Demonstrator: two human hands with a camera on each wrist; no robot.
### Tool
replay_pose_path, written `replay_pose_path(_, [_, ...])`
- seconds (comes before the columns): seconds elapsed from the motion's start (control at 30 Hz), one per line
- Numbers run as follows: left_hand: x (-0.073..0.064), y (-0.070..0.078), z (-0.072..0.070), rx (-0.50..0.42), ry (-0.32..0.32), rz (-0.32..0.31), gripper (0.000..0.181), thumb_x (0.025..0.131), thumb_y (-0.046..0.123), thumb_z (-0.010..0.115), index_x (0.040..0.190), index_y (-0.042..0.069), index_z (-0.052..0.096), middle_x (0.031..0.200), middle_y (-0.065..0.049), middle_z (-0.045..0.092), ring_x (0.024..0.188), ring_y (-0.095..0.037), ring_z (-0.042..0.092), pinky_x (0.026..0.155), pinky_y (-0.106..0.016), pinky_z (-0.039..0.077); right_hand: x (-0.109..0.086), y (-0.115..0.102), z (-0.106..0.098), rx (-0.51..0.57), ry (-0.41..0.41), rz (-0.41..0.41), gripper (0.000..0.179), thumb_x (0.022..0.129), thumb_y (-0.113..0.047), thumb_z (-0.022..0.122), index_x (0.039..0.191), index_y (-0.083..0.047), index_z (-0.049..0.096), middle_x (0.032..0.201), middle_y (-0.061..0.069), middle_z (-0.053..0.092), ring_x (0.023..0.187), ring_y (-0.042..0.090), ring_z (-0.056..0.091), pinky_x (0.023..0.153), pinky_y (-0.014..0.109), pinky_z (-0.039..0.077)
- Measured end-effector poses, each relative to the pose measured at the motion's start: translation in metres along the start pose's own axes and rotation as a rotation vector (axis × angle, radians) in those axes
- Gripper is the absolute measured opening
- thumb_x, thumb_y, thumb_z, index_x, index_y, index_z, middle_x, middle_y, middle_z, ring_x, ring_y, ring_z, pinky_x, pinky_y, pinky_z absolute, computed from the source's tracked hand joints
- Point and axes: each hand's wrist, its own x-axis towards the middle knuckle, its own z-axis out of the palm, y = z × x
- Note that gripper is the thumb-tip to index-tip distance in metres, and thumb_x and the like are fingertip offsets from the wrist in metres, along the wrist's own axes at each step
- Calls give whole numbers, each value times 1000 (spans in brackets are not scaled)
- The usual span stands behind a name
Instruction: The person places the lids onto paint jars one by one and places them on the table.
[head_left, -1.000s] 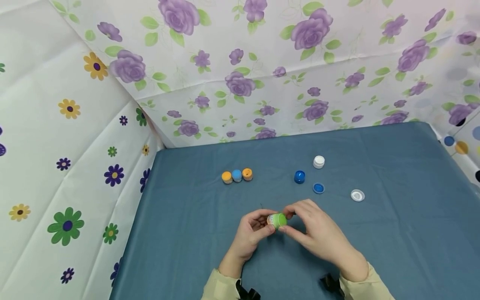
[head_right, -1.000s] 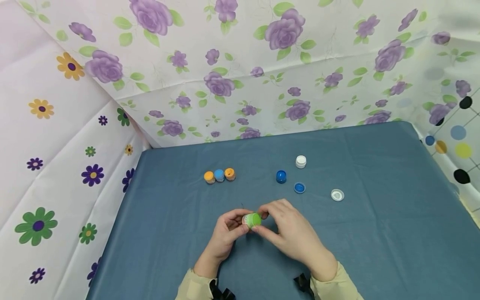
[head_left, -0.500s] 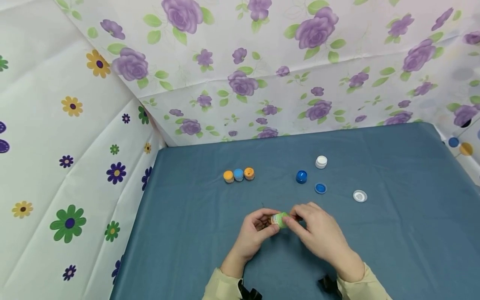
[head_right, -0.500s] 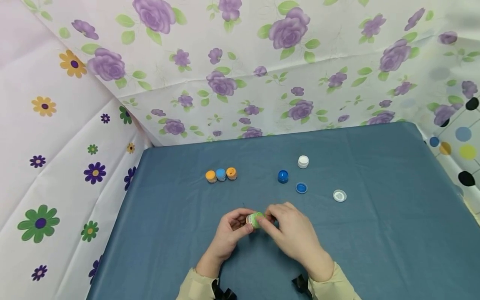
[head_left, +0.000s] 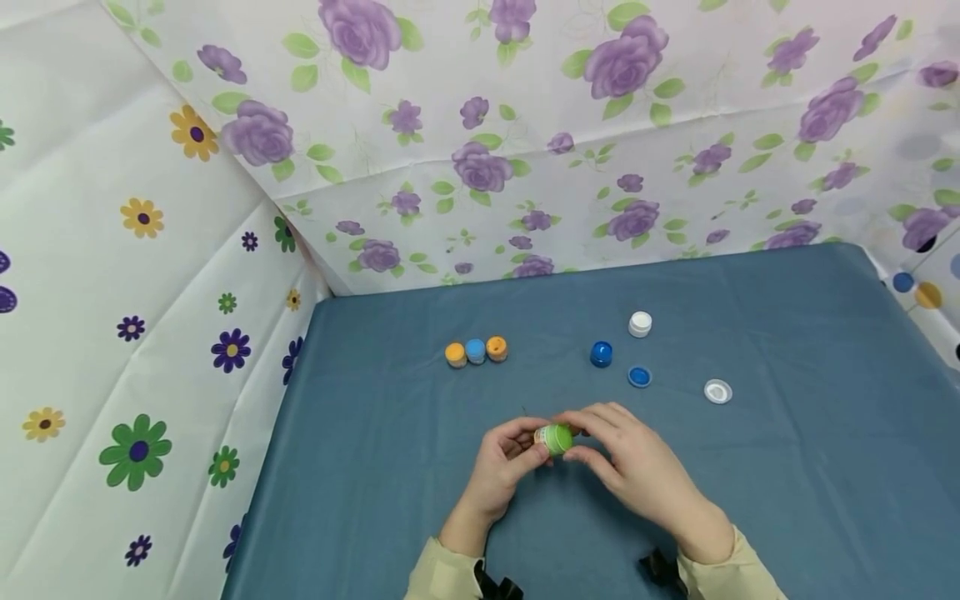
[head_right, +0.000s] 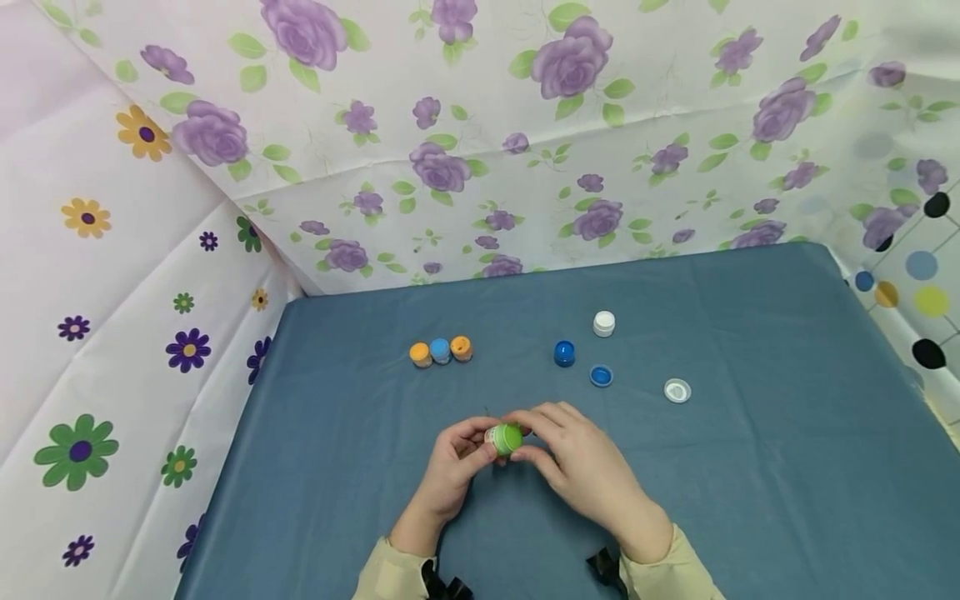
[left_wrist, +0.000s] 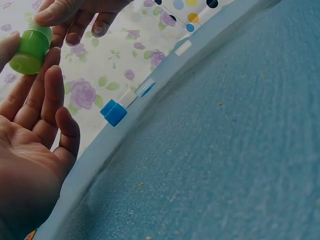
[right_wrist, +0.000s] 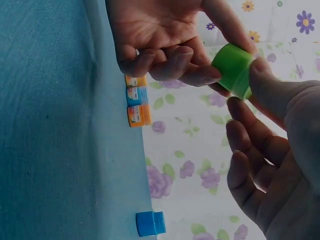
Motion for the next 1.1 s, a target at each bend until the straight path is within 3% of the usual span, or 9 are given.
replay_pose_path(0.13, [-2,-2,0,-7,-25,47,47,106,18,71,129,-21,58,109,2,75,91,-9,69,78,-31,60,0,-3,3,-41,-9,24,40,97,-27,80,135,-25,68,120,-12,69,105,8,61,81,34,55])
replay_pose_path(0.33, [-2,-2,1,-38,10,59,38,103,17,75,124,-13,65,110,1,76,94,-8,71,81,-24,59,1,-9,9,-46,-38,66,36,100,-26,74,134,-20,65,106,-13,65,93,5,54,75,33,52])
replay_pose_path(0.6, [-2,0,4,-28,28,47,54,102,21,78,123,-24,57,110,3,76,95,-8,71,79,-22,58,0,-11,11,-42,-49,87,33,102,-25,71,134,-21,64,102,-15,63,86,3,48,71,29,48])
replay_pose_path(0.8, [-1,-1,4,-5,18,49,45,103,17,75,123,-20,59,109,3,76,94,-7,71,79,-22,58,-1,-10,10,-39,-51,96,33,104,-26,69,136,-22,64,107,-15,66,87,3,51,72,29,49])
replay_pose_path(0.97, [-1,-3,3,31,31,32,38,102,13,74,127,-14,62,109,4,76,92,-7,68,77,-22,56,-2,-10,8,-36,-48,82,38,105,-25,69,142,-25,64,126,-9,70,104,9,65,83,35,56])
replay_pose_path(1.1, [0,-2,3,70,10,37,43,103,17,74,134,-11,64,109,5,75,91,-7,67,76,-24,55,-3,-8,4,-39,-45,62,41,104,-24,70,145,-27,65,118,-11,70,102,8,65,83,36,56])
